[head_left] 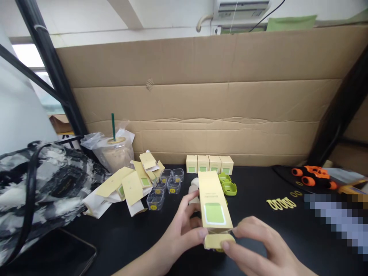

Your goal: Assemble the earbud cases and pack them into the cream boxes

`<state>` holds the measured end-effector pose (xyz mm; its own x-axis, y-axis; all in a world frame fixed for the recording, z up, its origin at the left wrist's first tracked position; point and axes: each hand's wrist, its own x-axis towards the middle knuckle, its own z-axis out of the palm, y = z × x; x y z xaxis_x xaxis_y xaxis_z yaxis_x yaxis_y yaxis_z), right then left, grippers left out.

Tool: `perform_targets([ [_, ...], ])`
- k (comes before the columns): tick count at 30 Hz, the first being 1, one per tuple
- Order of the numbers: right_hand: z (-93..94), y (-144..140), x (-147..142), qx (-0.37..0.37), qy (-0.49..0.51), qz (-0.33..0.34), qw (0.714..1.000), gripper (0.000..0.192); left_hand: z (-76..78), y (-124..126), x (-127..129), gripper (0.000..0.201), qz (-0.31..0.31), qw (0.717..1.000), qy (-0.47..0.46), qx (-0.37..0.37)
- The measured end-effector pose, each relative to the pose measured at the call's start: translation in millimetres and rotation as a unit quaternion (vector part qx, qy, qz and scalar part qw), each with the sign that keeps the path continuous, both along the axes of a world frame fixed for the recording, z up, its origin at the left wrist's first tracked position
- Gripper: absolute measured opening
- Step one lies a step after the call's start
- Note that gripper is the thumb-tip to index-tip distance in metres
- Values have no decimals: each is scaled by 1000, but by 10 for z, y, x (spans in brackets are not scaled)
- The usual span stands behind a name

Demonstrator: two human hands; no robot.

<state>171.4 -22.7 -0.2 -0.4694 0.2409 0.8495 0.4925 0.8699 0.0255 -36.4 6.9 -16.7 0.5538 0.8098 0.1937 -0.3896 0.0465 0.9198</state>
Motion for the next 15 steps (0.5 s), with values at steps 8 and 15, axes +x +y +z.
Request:
perform_targets([
  [8,109,-35,15,24,-30,-20,999,21,2,-18,28,68,-12,1000,-14,-17],
  [15,-21,23,49,15,-18,-13,1000,19,35,-63,32,68,-18,1000,10,-21],
])
